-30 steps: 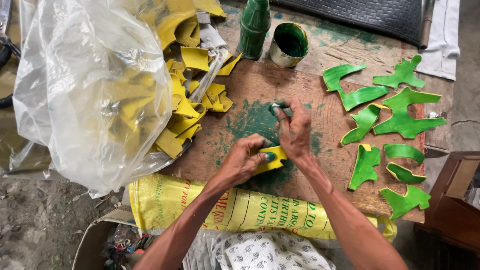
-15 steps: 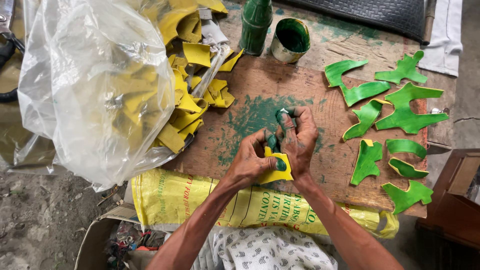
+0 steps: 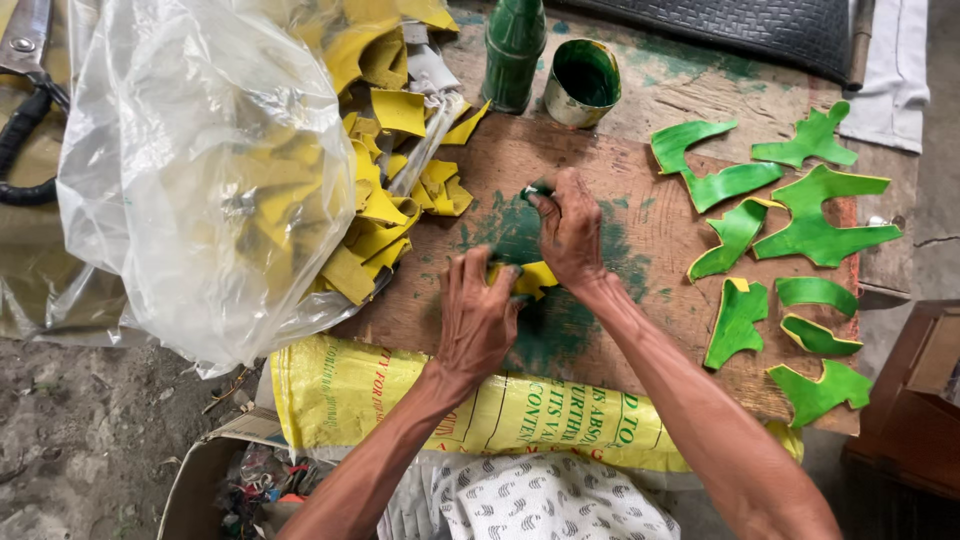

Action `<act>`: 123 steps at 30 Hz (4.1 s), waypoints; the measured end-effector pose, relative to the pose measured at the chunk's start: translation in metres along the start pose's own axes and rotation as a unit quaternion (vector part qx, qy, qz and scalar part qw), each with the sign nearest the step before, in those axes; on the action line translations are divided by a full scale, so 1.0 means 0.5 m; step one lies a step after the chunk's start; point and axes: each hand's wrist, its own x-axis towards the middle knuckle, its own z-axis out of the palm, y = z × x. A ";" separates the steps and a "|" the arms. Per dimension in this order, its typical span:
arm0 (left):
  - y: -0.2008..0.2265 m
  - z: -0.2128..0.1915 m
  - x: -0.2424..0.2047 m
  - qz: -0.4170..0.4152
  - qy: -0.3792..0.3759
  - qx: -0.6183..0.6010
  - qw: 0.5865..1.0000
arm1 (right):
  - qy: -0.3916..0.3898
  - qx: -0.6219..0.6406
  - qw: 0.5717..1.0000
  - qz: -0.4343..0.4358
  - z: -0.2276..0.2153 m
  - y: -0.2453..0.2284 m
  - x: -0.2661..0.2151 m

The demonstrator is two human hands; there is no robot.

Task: The person paints yellow foam pieces green using a small brush. They dip the brush into a green paint can, apply paint to each piece, and place finished pieces on the table. The person handles the pieces one at a time, turning them to cover all surfaces.

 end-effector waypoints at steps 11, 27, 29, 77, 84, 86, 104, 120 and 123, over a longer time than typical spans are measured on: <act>-0.049 0.050 0.004 0.229 -0.191 0.003 0.955 | 0.119 0.380 0.880 0.258 0.004 0.091 -0.008; -0.009 0.066 0.067 0.202 -0.116 0.031 0.972 | 0.012 0.157 0.973 0.167 -0.176 0.150 0.131; -0.016 0.038 0.040 0.189 -0.130 0.004 0.973 | -0.019 0.018 0.993 0.117 -0.182 0.150 0.172; -0.030 0.031 0.036 0.099 -0.107 -0.078 0.986 | -0.143 0.158 0.956 0.201 -0.140 0.000 -0.053; -0.037 -0.035 -0.026 0.008 -0.096 -0.094 0.991 | -0.155 0.017 0.983 0.101 -0.138 -0.059 -0.074; -0.040 -0.037 -0.024 0.017 -0.091 -0.097 0.991 | -0.145 -0.026 0.987 0.069 -0.130 -0.068 -0.079; -0.036 -0.041 -0.021 0.074 -0.128 -0.047 0.988 | -0.059 -0.203 0.977 0.038 -0.109 0.013 -0.051; -0.035 -0.039 -0.021 0.065 -0.133 -0.054 0.988 | -0.068 -0.185 0.980 0.036 -0.092 0.045 -0.048; -0.035 -0.037 -0.017 0.065 -0.134 -0.050 0.988 | -0.077 -0.185 0.980 0.012 -0.085 0.045 -0.063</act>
